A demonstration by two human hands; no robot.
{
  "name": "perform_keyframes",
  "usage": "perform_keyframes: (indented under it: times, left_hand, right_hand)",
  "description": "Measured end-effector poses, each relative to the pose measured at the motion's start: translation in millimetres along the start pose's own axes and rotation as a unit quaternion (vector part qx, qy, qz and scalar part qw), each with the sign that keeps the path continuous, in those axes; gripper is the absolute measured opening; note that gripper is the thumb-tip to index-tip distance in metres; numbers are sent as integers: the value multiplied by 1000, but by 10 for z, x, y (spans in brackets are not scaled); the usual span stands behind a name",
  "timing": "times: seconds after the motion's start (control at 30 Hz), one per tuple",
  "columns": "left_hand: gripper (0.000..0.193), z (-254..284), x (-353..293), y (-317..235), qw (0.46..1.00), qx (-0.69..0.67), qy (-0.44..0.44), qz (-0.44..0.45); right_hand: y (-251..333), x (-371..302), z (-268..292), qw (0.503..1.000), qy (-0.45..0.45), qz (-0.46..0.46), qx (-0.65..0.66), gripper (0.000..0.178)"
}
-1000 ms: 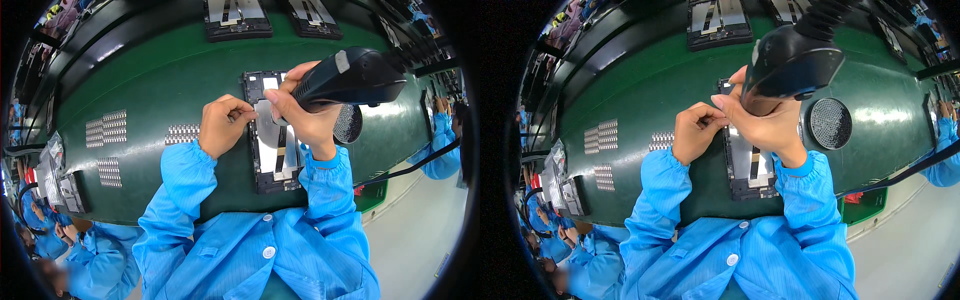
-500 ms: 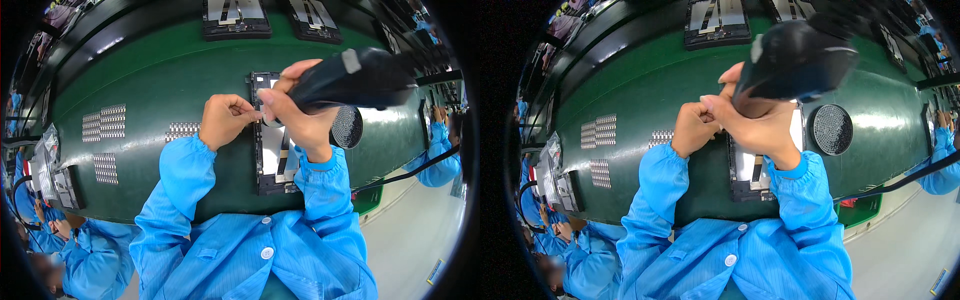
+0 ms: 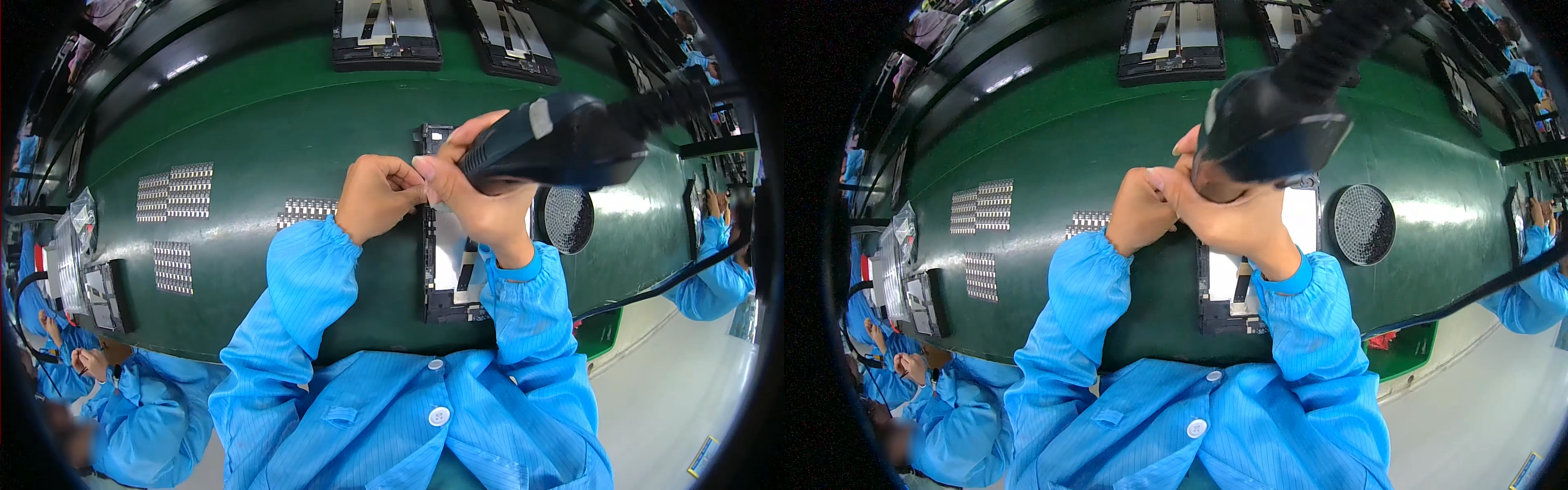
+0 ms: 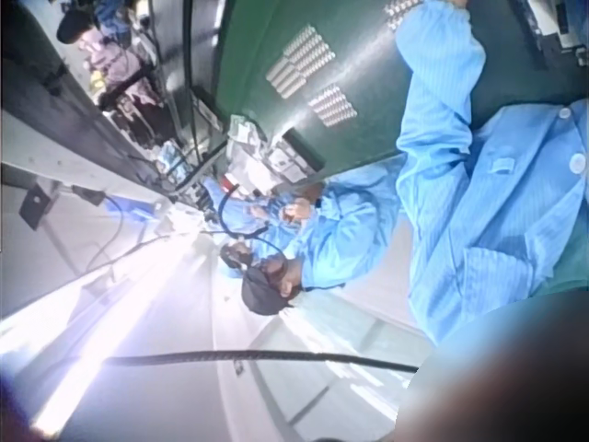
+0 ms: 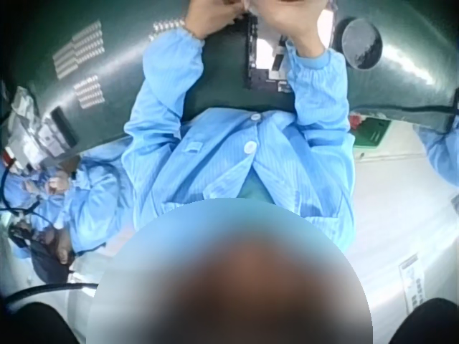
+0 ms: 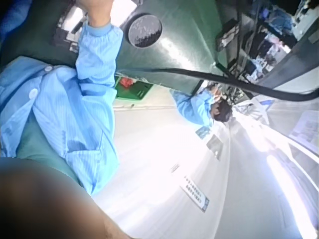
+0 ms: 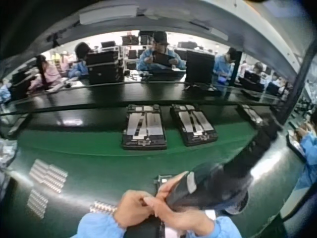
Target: The person uses a handheld heat gun to apply heat to specific areas of a rectangular electronic device frame on a green workbench. They repeatedly pick up small metallic components from a tray and place them onto the heated sections of the frame, then move the completed unit aside and retrieve a new one to continue the process.
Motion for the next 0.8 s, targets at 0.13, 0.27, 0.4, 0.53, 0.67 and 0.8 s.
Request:
perform_keyframes:
  times: [0.13, 0.27, 0.4, 0.53, 0.67, 0.8]
  left_hand:
    - [6, -8, 68, 118, 992, -31, 13, -120]
    - [10, 148, 19, 105, 998, -16, 48, -32]
    - [21, 828, -250, -164, 982, 159, -19, -100]
    - [43, 1249, -619, -177, 920, 378, -86, -65]
    - [43, 1168, -689, -63, 911, 397, -91, -70]
    - [40, 980, -598, -84, 923, 371, -97, -11]
  right_hand:
    - [213, -36, -181, 983, 76, 84, -143, 35]
    - [162, -63, -103, 990, 28, 90, -108, 38]
    - [123, -123, 279, 985, -151, -15, 83, 30]
    - [433, -147, 1033, 981, -186, 40, 33, 45]
    - [511, -264, 1651, 978, -203, 46, 26, 41]
    - [441, -498, 2119, 961, -272, 51, 12, 31]
Point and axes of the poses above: each hand's wrist, its own x-axis towards the middle knuckle, its own z-axis out of the back of the hand, y = z × x, the point moved 9 cm from there along x, towards the middle knuckle
